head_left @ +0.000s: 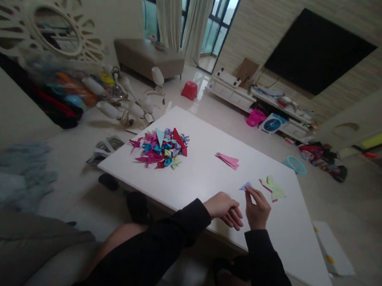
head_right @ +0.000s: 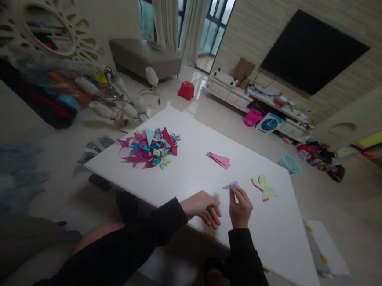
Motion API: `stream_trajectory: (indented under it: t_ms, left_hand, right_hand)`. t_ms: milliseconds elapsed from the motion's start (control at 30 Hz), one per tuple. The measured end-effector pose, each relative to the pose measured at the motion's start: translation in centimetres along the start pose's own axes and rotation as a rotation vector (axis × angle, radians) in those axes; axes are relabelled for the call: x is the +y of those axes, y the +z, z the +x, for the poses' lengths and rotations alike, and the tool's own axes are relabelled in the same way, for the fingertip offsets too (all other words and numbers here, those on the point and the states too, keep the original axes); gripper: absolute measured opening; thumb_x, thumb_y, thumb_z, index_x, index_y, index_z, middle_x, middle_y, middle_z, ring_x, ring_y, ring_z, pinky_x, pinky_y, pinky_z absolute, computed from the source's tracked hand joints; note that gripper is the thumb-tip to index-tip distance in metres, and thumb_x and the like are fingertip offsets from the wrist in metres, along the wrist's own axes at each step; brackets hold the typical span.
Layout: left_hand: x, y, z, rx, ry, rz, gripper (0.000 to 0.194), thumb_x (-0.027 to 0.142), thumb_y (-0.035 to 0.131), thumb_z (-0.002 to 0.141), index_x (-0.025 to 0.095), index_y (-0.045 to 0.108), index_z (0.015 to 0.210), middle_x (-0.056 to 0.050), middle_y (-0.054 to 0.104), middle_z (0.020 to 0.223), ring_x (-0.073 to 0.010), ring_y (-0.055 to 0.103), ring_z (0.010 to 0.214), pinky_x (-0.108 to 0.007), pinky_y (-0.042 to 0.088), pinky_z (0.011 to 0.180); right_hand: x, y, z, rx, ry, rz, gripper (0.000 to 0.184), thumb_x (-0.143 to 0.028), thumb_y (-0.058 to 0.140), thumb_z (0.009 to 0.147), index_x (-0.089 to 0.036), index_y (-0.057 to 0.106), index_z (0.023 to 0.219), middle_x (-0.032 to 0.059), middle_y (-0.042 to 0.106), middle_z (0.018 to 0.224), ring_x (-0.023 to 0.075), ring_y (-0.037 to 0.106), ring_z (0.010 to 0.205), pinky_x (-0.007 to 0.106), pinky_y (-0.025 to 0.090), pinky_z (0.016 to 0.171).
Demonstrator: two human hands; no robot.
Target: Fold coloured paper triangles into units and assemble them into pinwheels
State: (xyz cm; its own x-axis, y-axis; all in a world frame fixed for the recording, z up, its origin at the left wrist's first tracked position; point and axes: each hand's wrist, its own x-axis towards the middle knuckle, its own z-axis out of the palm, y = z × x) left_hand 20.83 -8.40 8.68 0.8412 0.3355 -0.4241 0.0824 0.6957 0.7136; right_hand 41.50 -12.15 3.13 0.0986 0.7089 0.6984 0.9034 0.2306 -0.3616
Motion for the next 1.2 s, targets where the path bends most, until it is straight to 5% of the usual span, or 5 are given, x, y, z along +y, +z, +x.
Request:
stream_trajectory:
  t_ms: [367, 533, 767, 1000, 1200]
  left_hand:
    - [1.6, 0.7, -3.9, 0.548, 0.407, 0.818, 0.035, 0.032, 0.048, 0.09, 0.019, 0.071, 0.066, -0.007, 0.073, 0.069, -0.0195, 0.069, 0.071, -0.03, 0.05, 0.073]
    - [1.9, 0.9, -3.7, 0.581, 0.361, 0.71, 0.04, 0.037, 0.045, 0.094, 0.02, 0.076, 0.074, -0.008, 0.075, 0.075, -0.0195, 0.069, 0.073, -0.028, 0.046, 0.066]
    - [1.2, 0.6, -2.4, 0.718, 0.455, 0.742, 0.041, 0.039, 0.044, 0.094, 0.023, 0.076, 0.075, -0.007, 0.076, 0.076, -0.0202, 0.07, 0.073, -0.031, 0.041, 0.063]
    - [-0.1, 0.5, -2.8, 0.644, 0.354, 0.948, 0.04, 0.04, 0.044, 0.092, 0.018, 0.078, 0.087, -0.014, 0.076, 0.089, -0.0276, 0.072, 0.083, -0.035, 0.05, 0.068]
    - [-1.8, 1.2, -1.3, 0.415, 0.217, 1.142, 0.031, 0.037, 0.058, 0.087, 0.014, 0.076, 0.098, -0.018, 0.075, 0.095, -0.0352, 0.072, 0.092, -0.043, 0.056, 0.075]
  right_hand:
    - [7.1, 12.5, 6.5, -0.431, 0.142, -0.31, 0.038, -0.018, 0.044, 0.09, -0.012, 0.066, 0.12, 0.0174, 0.069, 0.122, 0.0268, 0.063, 0.114, 0.041, 0.048, 0.105]
    - [8.9, 17.9, 10.6, -0.504, 0.215, -0.429, 0.046, -0.02, 0.044, 0.093, -0.004, 0.053, 0.135, 0.0237, 0.056, 0.139, 0.0293, 0.05, 0.131, 0.039, 0.038, 0.112]
    - [8.2, 21.3, 9.2, -0.721, 0.312, -0.542, 0.037, -0.023, 0.042, 0.096, -0.002, 0.063, 0.118, 0.0256, 0.061, 0.126, 0.0283, 0.058, 0.118, 0.034, 0.042, 0.103]
    - [4.6, 20.1, 16.0, -0.845, 0.209, -0.606, 0.037, -0.024, 0.053, 0.092, -0.003, 0.065, 0.121, 0.0262, 0.064, 0.124, 0.0313, 0.06, 0.116, 0.039, 0.045, 0.099]
    - [-6.9, 24.8, 21.2, -0.931, -0.128, -0.422, 0.042, -0.029, 0.053, 0.095, -0.015, 0.06, 0.134, 0.0153, 0.065, 0.131, 0.0269, 0.054, 0.125, 0.037, 0.042, 0.104]
